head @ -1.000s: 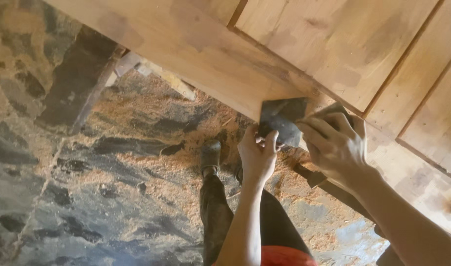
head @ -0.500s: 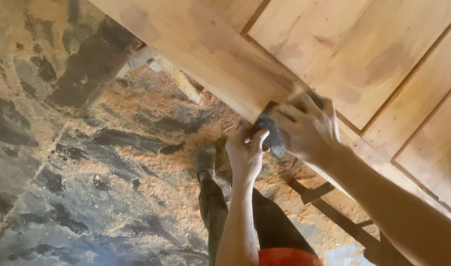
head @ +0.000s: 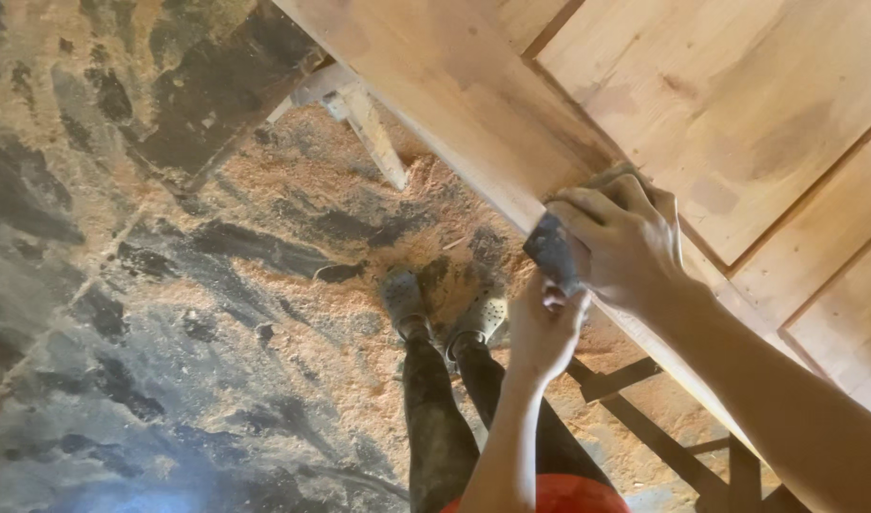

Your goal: The person scrapes the surface of a wooden paneled door with a flat scraper blade, working along the rails and panels. They then open a can of wood filler, scoop filler onto a putty knife, and mix and work the filler between two blades.

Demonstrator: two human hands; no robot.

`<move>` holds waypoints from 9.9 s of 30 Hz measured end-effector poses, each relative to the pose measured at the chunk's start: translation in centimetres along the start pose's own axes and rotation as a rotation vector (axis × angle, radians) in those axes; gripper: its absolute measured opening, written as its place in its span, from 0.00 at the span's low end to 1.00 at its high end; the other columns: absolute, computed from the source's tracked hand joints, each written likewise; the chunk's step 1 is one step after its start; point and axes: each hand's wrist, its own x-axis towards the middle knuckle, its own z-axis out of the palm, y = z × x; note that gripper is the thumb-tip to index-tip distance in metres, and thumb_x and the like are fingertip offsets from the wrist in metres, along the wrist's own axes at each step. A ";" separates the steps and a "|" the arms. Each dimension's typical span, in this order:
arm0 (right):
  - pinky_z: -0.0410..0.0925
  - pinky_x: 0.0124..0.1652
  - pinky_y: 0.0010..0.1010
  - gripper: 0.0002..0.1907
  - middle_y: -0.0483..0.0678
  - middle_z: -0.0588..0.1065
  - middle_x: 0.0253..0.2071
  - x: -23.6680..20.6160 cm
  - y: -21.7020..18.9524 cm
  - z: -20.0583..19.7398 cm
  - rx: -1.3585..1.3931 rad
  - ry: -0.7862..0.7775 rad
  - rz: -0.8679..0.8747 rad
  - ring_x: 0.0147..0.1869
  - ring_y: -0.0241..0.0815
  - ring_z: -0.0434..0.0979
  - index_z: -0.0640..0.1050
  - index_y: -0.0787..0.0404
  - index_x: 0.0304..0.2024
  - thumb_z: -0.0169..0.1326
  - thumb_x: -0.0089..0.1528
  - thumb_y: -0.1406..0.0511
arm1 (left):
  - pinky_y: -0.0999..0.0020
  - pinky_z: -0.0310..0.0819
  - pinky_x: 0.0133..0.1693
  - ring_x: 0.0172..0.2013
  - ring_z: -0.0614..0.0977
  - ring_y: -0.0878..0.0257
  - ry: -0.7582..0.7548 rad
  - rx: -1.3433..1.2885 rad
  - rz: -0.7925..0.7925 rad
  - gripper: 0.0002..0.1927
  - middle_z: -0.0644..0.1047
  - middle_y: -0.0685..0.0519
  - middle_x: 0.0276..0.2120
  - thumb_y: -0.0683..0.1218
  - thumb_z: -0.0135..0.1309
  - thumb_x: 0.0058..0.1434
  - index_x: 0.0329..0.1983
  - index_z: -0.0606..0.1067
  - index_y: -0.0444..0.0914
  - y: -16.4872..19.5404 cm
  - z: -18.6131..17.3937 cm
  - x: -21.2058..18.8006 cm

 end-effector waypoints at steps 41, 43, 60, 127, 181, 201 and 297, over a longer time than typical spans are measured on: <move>0.71 0.51 0.39 0.08 0.42 0.82 0.50 -4.4 3.0 1.7 0.118 0.047 0.065 0.57 0.42 0.76 0.84 0.52 0.50 0.60 0.69 0.64 | 0.63 0.82 0.29 0.25 0.81 0.64 -0.007 -0.064 -0.020 0.04 0.74 0.48 0.31 0.41 0.39 0.67 0.37 0.66 0.38 -0.6 -5.7 3.1; 0.72 0.51 0.36 0.08 0.42 0.82 0.50 -6.0 2.6 0.4 0.141 0.032 0.079 0.56 0.41 0.76 0.84 0.53 0.50 0.60 0.69 0.65 | 0.65 0.79 0.25 0.23 0.78 0.64 -0.106 0.101 0.005 0.03 0.73 0.50 0.26 0.40 0.40 0.65 0.35 0.65 0.39 0.1 -6.5 4.2; 0.67 0.45 0.41 0.09 0.40 0.82 0.45 -5.7 1.5 0.9 -0.080 -0.003 0.145 0.50 0.45 0.77 0.85 0.53 0.45 0.60 0.62 0.65 | 0.70 0.74 0.21 0.17 0.78 0.68 0.131 -0.059 0.084 0.08 0.78 0.53 0.19 0.46 0.54 0.65 0.38 0.77 0.35 -3.9 0.0 2.3; 0.66 0.45 0.44 0.05 0.38 0.79 0.42 -0.4 1.1 3.1 -0.089 -0.065 -0.137 0.52 0.43 0.76 0.83 0.45 0.41 0.58 0.62 0.61 | 0.55 0.76 0.32 0.25 0.82 0.53 -0.030 0.341 -0.004 0.14 0.80 0.46 0.23 0.54 0.53 0.64 0.37 0.80 0.39 0.6 -4.7 5.7; 0.59 0.23 0.24 0.11 0.44 0.67 0.30 -17.7 -1.0 -10.1 2.186 1.123 1.184 0.24 0.32 0.63 0.73 0.60 0.53 0.53 0.72 0.62 | 0.57 0.77 0.60 0.62 0.75 0.50 -1.213 0.371 0.313 0.68 0.67 0.39 0.64 0.59 0.76 0.43 0.77 0.45 0.35 14.6 0.1 -10.0; 0.75 0.38 0.34 0.18 0.53 0.76 0.39 -13.4 -9.7 -14.8 2.112 0.971 1.026 0.39 0.44 0.79 0.73 0.71 0.52 0.54 0.66 0.63 | 0.56 0.82 0.47 0.45 0.80 0.54 -0.931 0.501 0.325 0.46 0.75 0.42 0.46 0.68 0.64 0.49 0.58 0.69 0.30 21.0 1.0 -9.6; 0.75 0.43 0.36 0.13 0.55 0.78 0.45 -21.1 -15.4 -15.3 1.977 1.575 0.891 0.44 0.45 0.80 0.72 0.70 0.53 0.56 0.67 0.72 | 0.59 0.50 0.78 0.78 0.59 0.57 -1.497 -0.037 0.445 0.58 0.57 0.48 0.77 0.65 0.71 0.49 0.80 0.60 0.44 19.3 5.4 -12.9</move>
